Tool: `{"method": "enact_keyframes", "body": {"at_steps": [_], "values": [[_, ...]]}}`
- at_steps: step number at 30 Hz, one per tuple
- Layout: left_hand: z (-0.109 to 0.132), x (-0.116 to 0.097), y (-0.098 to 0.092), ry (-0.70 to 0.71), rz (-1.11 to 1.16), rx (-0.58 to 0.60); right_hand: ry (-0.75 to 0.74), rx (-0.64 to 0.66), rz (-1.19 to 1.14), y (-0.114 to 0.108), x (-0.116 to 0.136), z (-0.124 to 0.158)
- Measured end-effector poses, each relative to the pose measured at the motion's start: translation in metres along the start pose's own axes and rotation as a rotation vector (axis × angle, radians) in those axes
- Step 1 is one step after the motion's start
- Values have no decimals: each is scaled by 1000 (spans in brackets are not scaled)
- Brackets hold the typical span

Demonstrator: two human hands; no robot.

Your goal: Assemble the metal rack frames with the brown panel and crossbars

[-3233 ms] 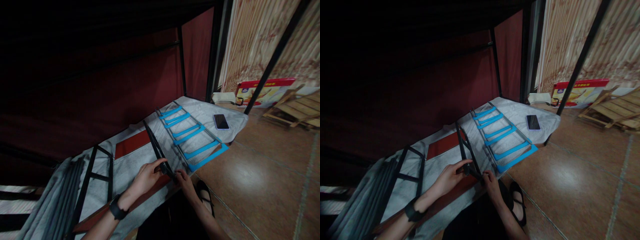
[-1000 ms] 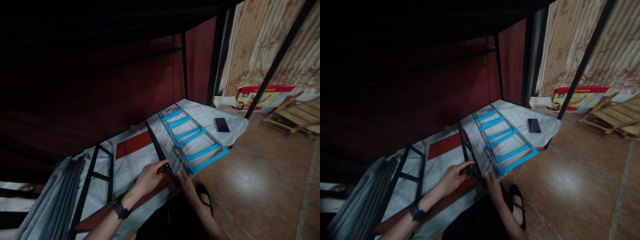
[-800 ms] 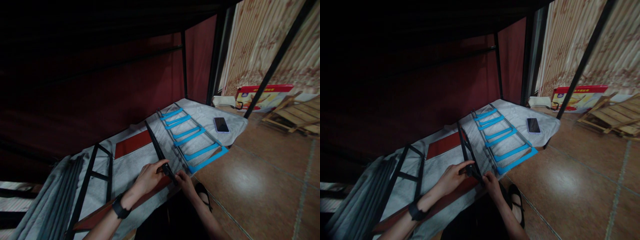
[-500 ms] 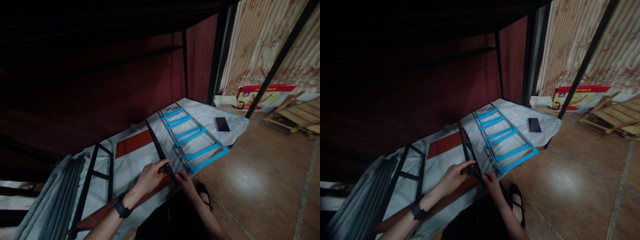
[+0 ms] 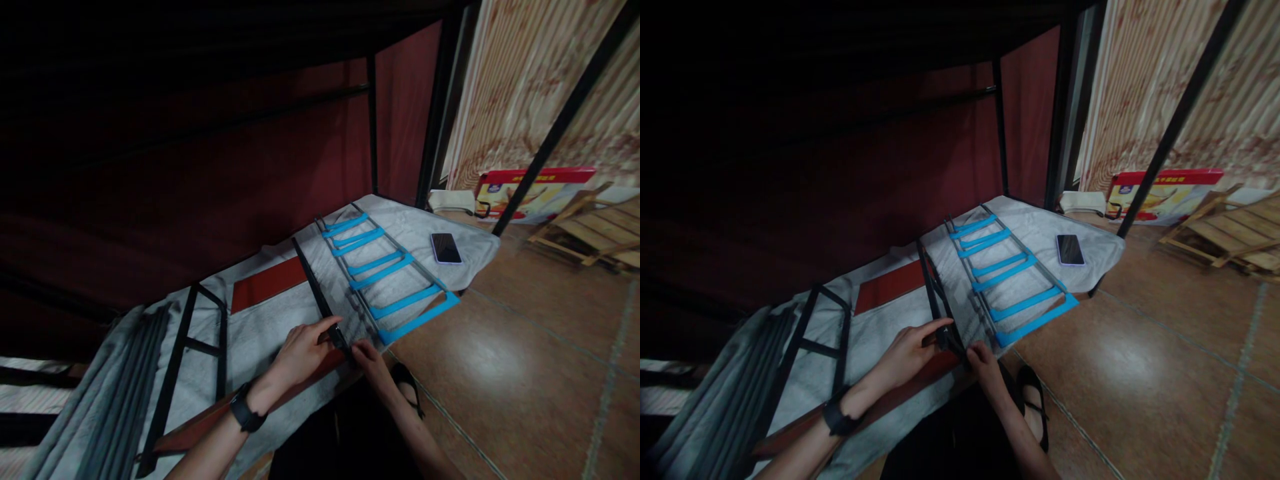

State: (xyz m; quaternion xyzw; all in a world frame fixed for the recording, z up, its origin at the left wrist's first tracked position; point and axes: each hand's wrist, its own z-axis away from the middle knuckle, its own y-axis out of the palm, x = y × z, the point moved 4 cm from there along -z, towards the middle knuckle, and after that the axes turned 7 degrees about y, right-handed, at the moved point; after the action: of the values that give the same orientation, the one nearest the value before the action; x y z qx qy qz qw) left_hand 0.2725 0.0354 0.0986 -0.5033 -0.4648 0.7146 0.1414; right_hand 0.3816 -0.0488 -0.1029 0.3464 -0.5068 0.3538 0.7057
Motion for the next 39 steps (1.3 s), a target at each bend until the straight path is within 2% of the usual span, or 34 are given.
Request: {"method": "enact_keyframes", "body": {"at_steps": [3, 10, 16, 25, 33, 39], "values": [[0, -1, -1, -10, -3, 1, -18, 29, -12, 2, -1, -2], [1, 1, 0, -3, -12, -2, 62, -30, 111, 1, -11, -4], [0, 0, 2, -9, -7, -3, -37, 37, 31, 2, -7, -3], [-1, 1, -2, -10, -12, -14, -16, -55, 268, 2, 0, -8], [-2, 2, 0, 1, -35, -22, -71, 46, 89, 0, 2, -7], [-5, 3, 2, 15, -29, -30, -50, 3, 180, 1, 3, -11]]}}
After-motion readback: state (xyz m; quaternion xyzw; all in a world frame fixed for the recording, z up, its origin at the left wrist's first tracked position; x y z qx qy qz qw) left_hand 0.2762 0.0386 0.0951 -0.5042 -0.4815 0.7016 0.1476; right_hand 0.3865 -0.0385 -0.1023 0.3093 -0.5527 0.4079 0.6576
